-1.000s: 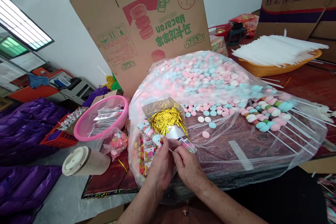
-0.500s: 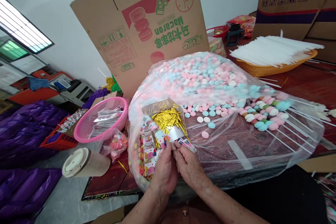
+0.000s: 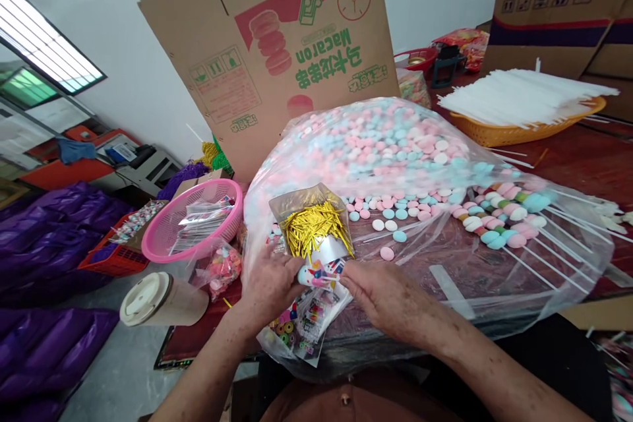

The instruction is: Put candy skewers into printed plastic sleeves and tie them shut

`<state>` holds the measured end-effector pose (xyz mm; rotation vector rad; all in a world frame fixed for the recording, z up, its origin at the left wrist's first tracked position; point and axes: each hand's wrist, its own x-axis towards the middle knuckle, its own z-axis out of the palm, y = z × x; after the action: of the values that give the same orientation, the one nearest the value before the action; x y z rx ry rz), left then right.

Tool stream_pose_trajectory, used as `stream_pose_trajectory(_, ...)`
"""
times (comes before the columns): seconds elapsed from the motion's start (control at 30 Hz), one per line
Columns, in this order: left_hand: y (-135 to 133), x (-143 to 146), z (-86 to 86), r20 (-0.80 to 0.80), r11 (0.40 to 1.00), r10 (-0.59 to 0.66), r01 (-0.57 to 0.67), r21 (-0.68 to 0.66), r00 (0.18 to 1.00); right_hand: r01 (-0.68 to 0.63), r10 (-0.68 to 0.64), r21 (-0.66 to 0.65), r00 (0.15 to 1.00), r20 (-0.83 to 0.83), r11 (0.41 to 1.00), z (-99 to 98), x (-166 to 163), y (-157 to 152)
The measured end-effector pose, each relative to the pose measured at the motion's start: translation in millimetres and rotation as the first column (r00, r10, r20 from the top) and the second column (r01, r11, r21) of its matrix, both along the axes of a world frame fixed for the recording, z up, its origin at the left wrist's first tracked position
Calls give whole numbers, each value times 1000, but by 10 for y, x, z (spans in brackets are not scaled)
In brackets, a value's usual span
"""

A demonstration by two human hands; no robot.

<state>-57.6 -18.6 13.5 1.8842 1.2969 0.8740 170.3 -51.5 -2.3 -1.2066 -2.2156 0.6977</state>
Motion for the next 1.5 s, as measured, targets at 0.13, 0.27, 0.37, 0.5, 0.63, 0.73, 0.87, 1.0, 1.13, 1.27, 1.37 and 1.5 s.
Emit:
stream_pose_trajectory(0.13, -33, 69, 40, 39, 929, -234, 235, -284, 971, -22, -12, 207, 987, 161, 978, 65, 176, -12)
stream_pose_trajectory(0.27, -21, 146, 143, 159, 780, -341, 373, -502, 926, -144, 89, 290, 977, 196, 946, 126, 257, -79)
stream_pose_trajectory(0.37, 6, 233, 155, 290, 655, -281, 404, -639, 915, -180, 122, 297, 972, 202, 938, 196, 262, -103)
stream_pose_trajectory(0.5, -85, 438, 143, 353, 762, -166, 347, -547, 921, -217, 162, 209, 955, 249, 954, 242, 251, -98)
stream_pose_trajectory(0.63, -197, 584, 110, 369, 888, -125, 269, -372, 921, -194, 137, 240, 962, 234, 951, 171, 255, -82)
stream_pose_trajectory(0.73, -158, 492, 82, 421, 834, -38, 261, -487, 906, -174, 123, 261, 972, 202, 950, 90, 283, -69)
stream_pose_trajectory(0.87, -75, 272, 122, 393, 742, -117, 343, -576, 912, -147, 105, 264, 980, 167, 953, 47, 321, -44)
stream_pose_trajectory(1.0, -181, 308, 103, 415, 648, -206, 441, -620, 886, -104, 80, 231, 991, 111, 967, 71, 326, 13)
stream_pose_trajectory(1.13, -298, 487, -66, 439, 714, -12, 315, -625, 898, 19, -15, 39, 996, -91, 999, 28, 259, 69)
stream_pose_trajectory(1.27, -296, 561, -176, 324, 892, 119, 42, -451, 939, 67, -251, -390, 860, -444, 918, -138, 29, 30)
stream_pose_trajectory(1.37, -301, 544, -180, 102, 970, 98, -73, -230, 990, 34, -296, -488, 831, -470, 872, -254, -206, -55)
stream_pose_trajectory(1.5, -325, 433, -167, 33, 943, -66, 73, -323, 997, 150, -387, -470, 798, -462, 870, -306, -414, -127)
